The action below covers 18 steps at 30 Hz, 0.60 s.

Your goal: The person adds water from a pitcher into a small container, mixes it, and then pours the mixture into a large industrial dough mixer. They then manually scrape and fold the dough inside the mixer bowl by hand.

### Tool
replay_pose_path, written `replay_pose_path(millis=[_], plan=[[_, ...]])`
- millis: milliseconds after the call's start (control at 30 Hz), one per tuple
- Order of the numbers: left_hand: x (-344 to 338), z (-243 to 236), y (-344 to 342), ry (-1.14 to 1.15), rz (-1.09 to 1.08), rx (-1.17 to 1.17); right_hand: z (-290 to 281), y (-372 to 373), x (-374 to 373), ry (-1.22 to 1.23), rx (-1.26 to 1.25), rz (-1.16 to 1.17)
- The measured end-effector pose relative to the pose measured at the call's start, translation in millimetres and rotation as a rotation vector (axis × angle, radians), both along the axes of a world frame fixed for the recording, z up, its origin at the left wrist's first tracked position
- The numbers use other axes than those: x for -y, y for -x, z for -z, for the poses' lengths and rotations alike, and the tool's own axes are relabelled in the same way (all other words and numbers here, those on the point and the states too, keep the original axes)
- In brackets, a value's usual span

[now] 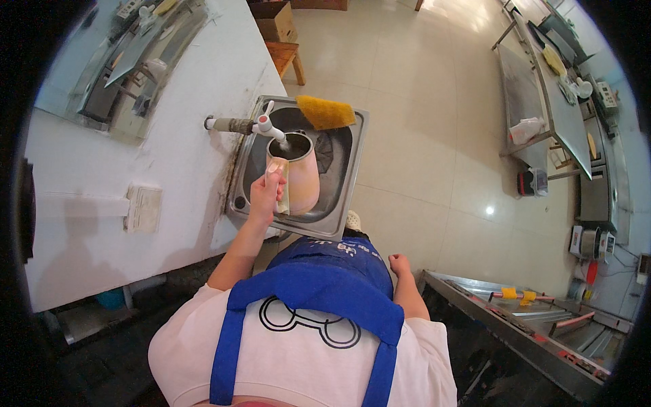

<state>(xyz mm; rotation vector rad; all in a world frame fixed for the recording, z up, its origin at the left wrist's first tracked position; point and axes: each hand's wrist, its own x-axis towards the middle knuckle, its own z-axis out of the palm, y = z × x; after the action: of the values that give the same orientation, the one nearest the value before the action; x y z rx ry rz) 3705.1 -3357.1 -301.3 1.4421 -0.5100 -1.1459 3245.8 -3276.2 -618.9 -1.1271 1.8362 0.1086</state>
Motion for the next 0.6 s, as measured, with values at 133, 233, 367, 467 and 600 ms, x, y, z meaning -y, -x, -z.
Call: replay_pose_path(millis=[133,233,367,467,600], plan=[[-5,0,0,0.034,-0.045,0.029,-5,0,13,0.018,0.011,-0.016],[-7,2,2,0.095,-0.069,0.018,-4,4,20,0.045,0.006,-0.044],[-10,-1,6,0.103,-0.090,0.032,-18,-2,31,0.134,-0.021,-0.057],[-11,4,9,0.106,-0.116,0.029,-44,-7,48,0.173,-0.017,-0.133],[-14,20,11,0.123,-0.123,-0.018,-99,-27,84,0.373,0.009,-0.169]])
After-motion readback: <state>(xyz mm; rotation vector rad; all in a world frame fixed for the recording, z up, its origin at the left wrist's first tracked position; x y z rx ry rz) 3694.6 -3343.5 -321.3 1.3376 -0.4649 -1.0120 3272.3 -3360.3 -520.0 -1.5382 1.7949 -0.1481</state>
